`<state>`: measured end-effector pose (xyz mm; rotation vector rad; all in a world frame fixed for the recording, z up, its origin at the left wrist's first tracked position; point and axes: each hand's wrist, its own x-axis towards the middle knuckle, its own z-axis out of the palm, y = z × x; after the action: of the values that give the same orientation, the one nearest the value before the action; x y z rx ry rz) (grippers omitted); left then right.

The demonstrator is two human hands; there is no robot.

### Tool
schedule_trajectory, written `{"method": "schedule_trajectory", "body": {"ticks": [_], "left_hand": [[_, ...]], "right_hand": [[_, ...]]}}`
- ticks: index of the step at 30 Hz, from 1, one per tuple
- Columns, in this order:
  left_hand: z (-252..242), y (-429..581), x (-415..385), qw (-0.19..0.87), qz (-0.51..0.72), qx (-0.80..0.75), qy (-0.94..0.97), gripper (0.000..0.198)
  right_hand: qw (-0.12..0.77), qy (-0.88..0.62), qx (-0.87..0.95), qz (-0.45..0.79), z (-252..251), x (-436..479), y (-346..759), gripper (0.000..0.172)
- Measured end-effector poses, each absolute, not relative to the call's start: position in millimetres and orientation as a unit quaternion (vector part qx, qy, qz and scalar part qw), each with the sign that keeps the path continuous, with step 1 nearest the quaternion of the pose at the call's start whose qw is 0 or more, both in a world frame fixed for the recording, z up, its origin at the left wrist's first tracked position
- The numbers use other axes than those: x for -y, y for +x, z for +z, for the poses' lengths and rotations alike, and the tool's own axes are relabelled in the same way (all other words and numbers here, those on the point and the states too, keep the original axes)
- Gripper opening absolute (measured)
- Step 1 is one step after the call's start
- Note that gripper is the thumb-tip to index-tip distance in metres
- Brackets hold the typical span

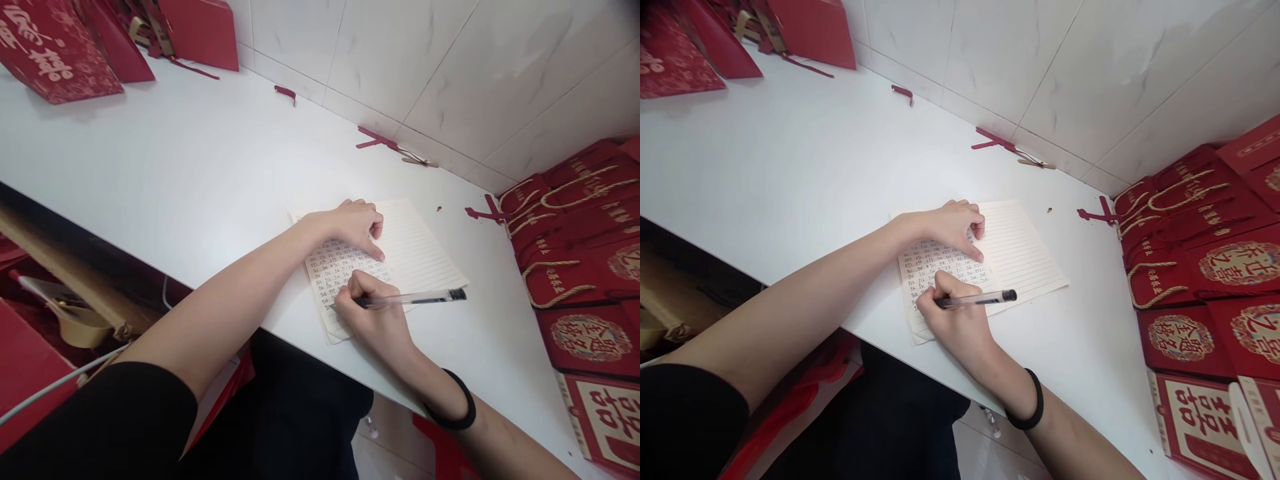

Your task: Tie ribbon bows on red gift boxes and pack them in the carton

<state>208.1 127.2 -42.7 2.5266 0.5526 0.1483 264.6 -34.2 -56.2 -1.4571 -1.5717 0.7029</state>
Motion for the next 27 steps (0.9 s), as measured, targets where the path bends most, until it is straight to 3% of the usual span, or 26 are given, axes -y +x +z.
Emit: {"method": "schedule_trajectory", "body": {"ticks": [6,9,13,15,19,27], "left_hand": [[-41.7,207.3,-129.0,0.256,0.063,-0.211,0.941,0.037],[-42.0,205.5,-127.4,0.274,0.076,-0.231,0.93,0.031],[-51.4,203.4,-130.3,0.422,0.123,-0.279,0.854,0.024],[-57.0,201.9,-136.0,0.534,0.223,-0.327,0.747,0.022],[-58.4,193.5,-150.2,0.507,0.294,-0.407,0.7,0.024],[-52.3,121.1,-191.4,0.368,0.365,-0.571,0.637,0.028]], "right_hand": [[0.569,-0.517,0.458,0.447,-49.7,31.3,276.7,0.038],[0.63,-0.52,0.386,0.429,-50.2,23.3,298.5,0.04],[0.666,-0.576,0.342,0.329,-55.6,3.0,334.6,0.038],[0.648,-0.625,0.299,0.318,-59.0,-6.3,348.9,0.043],[0.629,-0.636,0.271,0.355,-70.4,-16.8,364.7,0.058],[0.603,-0.626,0.344,0.354,-87.4,-24.5,368.3,0.054]]}}
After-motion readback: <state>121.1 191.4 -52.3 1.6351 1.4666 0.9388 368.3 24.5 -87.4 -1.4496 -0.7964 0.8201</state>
